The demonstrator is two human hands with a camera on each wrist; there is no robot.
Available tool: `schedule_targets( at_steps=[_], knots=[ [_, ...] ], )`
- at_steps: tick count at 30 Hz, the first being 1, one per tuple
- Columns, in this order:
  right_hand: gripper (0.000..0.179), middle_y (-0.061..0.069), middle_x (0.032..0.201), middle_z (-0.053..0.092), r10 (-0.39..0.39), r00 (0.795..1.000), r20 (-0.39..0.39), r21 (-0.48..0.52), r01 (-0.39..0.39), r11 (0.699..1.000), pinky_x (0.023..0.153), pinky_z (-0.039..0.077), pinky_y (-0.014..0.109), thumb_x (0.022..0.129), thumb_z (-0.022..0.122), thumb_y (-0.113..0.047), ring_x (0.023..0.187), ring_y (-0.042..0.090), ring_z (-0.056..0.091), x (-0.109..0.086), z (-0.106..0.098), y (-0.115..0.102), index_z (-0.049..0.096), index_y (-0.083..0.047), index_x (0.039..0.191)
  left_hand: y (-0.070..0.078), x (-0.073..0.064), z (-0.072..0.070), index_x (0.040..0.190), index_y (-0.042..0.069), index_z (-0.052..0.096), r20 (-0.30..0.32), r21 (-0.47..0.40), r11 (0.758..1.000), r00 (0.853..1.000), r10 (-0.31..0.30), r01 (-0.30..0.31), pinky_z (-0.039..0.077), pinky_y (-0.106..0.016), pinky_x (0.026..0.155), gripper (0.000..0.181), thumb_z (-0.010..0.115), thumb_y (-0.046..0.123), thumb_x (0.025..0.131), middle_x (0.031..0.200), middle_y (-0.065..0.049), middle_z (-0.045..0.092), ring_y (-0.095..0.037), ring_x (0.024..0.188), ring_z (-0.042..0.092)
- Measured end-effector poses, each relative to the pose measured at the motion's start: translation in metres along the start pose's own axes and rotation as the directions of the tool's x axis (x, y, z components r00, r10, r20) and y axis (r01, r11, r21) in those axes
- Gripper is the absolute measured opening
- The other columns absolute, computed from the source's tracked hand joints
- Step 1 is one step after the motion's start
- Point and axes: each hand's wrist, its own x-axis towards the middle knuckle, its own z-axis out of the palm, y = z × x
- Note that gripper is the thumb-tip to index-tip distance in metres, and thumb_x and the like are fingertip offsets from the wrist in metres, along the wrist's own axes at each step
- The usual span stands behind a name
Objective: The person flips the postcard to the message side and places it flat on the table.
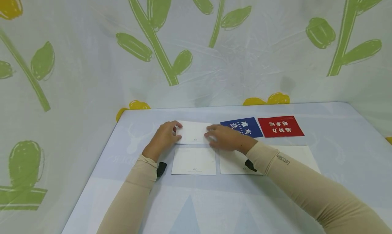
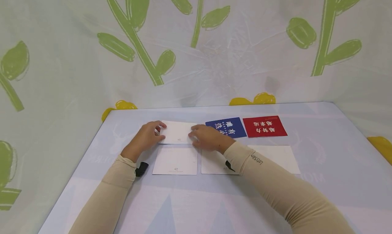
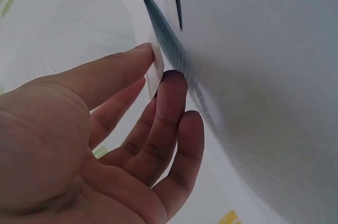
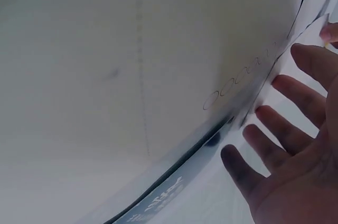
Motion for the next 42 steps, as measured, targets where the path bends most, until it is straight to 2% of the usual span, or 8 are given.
schedule_targets(
  at_steps=[6,12,21,29,39,42],
  knots=[
    [0.045,0.01,0.158,0.041,0.009,0.999,0.036,0.002,-0.01,1.0,0.118,0.036,0.048,0.101,0.059,-0.03,0.146,0.032,0.039,-0.002,-0.001,-0.001,0.055,-0.017,0.144,0.0,-0.001,0.002,0.124,0.009,0.066,0.008,0.024,1.0,1.0,0.003,-0.003,0.05,-0.036,0.081,0.036,0.075,0.011,0.089,0.109,-0.014,0.064,-0.026,0.093,0.056],
    [0.045,0.011,0.157,0.042,0.001,1.0,0.026,0.003,-0.001,1.0,0.116,0.038,0.047,0.101,0.06,-0.028,0.145,0.033,0.041,-0.002,0.0,-0.002,0.055,-0.016,0.144,0.0,-0.003,0.003,0.123,0.011,0.069,0.016,0.04,0.999,1.0,0.009,-0.01,0.05,-0.037,0.082,0.033,0.073,0.011,0.09,0.108,-0.014,0.065,-0.025,0.092,0.057],
    [0.046,0.01,0.157,0.043,0.0,1.0,0.019,-0.014,0.0,1.0,0.115,0.039,0.047,0.1,0.062,-0.026,0.144,0.033,0.042,-0.002,0.003,-0.001,0.055,-0.017,0.144,0.004,-0.005,0.005,0.13,0.016,0.066,0.06,0.055,0.996,0.996,-0.07,0.067,0.051,-0.041,0.095,0.041,0.074,0.02,0.091,0.119,-0.013,0.062,-0.025,0.102,0.058],
    [0.046,0.011,0.156,0.044,-0.003,1.0,0.008,0.004,0.003,1.0,0.116,0.038,0.047,0.099,0.063,-0.025,0.144,0.033,0.042,-0.004,0.002,0.004,0.056,-0.018,0.144,0.004,-0.006,0.006,0.133,0.015,0.065,0.056,0.086,0.996,0.998,-0.042,0.037,0.05,-0.043,0.101,0.046,0.077,0.02,0.089,0.123,-0.015,0.06,-0.026,0.104,0.058],
    [0.046,0.013,0.154,0.045,0.072,0.996,-0.061,-0.007,-0.072,0.997,0.112,0.042,0.051,0.098,0.063,-0.029,0.143,0.034,0.042,-0.011,-0.011,0.028,0.056,-0.02,0.143,0.004,-0.006,0.006,0.134,0.016,0.065,0.067,0.076,0.996,0.996,-0.051,0.046,0.05,-0.043,0.102,0.047,0.077,0.02,0.089,0.125,-0.015,0.058,-0.026,0.104,0.057],
    [0.049,0.014,0.154,0.044,0.121,0.99,-0.073,-0.015,-0.123,0.992,0.11,0.044,0.053,0.097,0.065,-0.029,0.143,0.036,0.041,-0.017,-0.016,0.037,0.055,-0.02,0.144,0.003,-0.006,0.006,0.134,0.015,0.064,0.066,0.08,0.996,0.997,-0.044,0.038,0.05,-0.043,0.101,0.047,0.077,0.02,0.089,0.125,-0.016,0.058,-0.026,0.103,0.057]
  ],
)
